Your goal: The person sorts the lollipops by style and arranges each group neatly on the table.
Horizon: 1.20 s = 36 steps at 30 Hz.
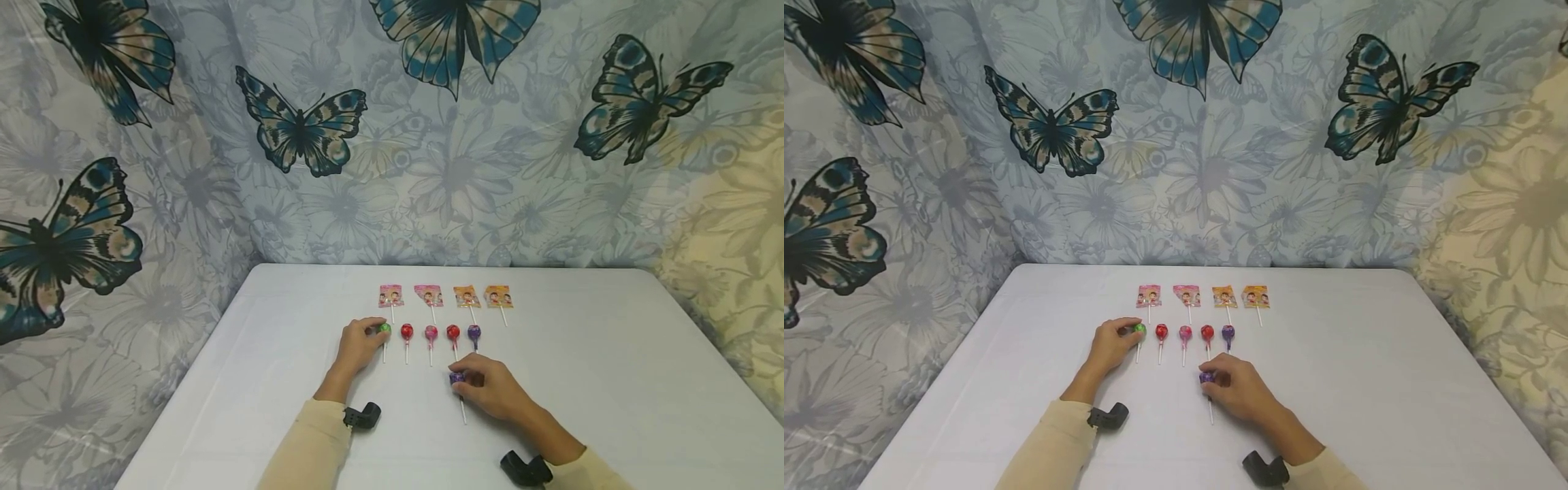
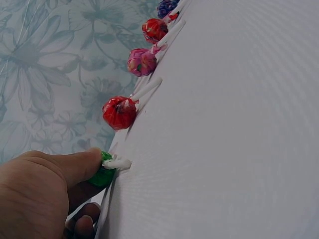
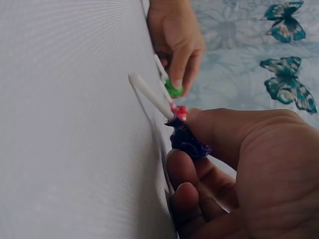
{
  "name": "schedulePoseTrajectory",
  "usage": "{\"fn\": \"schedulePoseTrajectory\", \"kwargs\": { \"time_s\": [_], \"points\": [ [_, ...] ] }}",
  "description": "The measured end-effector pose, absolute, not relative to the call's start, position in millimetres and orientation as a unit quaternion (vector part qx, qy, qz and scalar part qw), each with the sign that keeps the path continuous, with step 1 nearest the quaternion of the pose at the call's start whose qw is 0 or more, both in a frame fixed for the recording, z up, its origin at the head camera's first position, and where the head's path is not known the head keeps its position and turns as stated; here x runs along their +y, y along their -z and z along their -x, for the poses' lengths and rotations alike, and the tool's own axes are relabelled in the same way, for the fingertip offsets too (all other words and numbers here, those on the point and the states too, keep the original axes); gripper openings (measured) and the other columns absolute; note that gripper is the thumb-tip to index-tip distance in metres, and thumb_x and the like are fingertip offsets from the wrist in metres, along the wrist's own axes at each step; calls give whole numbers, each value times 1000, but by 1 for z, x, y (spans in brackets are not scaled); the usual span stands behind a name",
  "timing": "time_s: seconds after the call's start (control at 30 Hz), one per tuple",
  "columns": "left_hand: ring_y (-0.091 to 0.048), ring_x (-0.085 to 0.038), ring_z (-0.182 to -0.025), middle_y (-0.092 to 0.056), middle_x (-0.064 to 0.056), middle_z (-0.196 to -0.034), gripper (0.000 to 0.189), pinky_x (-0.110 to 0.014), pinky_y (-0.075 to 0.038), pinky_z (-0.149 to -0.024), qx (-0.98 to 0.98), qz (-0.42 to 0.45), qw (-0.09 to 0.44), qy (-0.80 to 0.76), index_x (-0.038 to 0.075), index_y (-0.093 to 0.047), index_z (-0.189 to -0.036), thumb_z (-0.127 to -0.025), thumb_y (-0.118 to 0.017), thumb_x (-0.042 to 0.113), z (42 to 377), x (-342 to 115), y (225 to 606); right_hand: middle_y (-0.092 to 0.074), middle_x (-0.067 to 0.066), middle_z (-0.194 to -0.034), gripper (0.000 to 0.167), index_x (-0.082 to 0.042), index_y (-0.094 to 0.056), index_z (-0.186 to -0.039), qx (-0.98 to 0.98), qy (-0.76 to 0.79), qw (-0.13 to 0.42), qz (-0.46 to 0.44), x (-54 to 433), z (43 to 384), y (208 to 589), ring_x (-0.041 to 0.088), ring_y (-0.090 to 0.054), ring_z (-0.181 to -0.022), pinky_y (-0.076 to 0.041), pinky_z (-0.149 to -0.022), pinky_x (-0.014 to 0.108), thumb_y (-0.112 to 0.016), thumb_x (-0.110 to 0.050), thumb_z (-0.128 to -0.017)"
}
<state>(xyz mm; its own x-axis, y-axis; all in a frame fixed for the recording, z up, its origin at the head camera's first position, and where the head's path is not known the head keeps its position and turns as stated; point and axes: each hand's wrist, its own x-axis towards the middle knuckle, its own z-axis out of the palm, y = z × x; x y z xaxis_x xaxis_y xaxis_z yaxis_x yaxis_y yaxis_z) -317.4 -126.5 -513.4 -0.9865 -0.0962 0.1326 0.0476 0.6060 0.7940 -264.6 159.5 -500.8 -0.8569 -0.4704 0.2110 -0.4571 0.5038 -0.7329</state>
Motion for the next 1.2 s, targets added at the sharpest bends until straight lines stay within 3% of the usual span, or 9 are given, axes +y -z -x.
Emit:
{"fn": "schedulePoseTrajectory", "kwargs": {
  "time_s": [0.27, 0.5, 0.73, 1.07, 1.2],
  "points": [
    [-54, -20, -91, -59, -3, -97, 27, -39, -47, -79, -892, -12, 83, 443, 14, -73, -112, -85, -75, 18, 317, -127, 514, -61, -9, -95, 23, -11, -72, -106, 857, 435, -5, 276, 161, 264, 501, 9, -54, -74, -48, -64, 25, -76, -9, -83],
    [-55, -20, -93, -59, -4, -98, 28, -39, -47, -81, -891, -11, 84, 446, 13, -73, -113, -85, -75, 18, 316, -127, 513, -63, -7, -100, 26, -5, -72, -108, 827, 490, -40, 273, 163, 263, 498, 12, -63, -82, -53, -75, 27, -75, -2, -82],
    [-55, -20, -94, -60, -3, -99, 27, -39, -47, -80, -893, -12, 84, 443, 14, -73, -113, -86, -74, 17, 317, -126, 513, -65, 1, -98, 27, 0, -68, -109, 796, 529, -93, 279, 168, 267, 494, 16, -61, -74, -53, -65, 26, -72, 5, -83],
    [-54, -19, -92, -58, -2, -97, 27, -37, -46, -78, -893, -15, 81, 442, 14, -73, -113, -86, -74, 18, 317, -126, 512, -65, 15, -98, 30, 3, -67, -108, 782, 553, -111, 264, 178, 273, 488, 20, -61, -76, -52, -67, 22, -70, 13, -80],
    [-54, -19, -92, -58, -2, -96, 27, -37, -46, -78, -892, -20, 77, 444, 14, -73, -113, -86, -74, 18, 316, -125, 512, -65, 12, -99, 27, 4, -67, -109, 780, 562, -112, 250, 184, 275, 483, 18, -61, -76, -51, -66, 21, -71, 9, -83]
  ]
}}
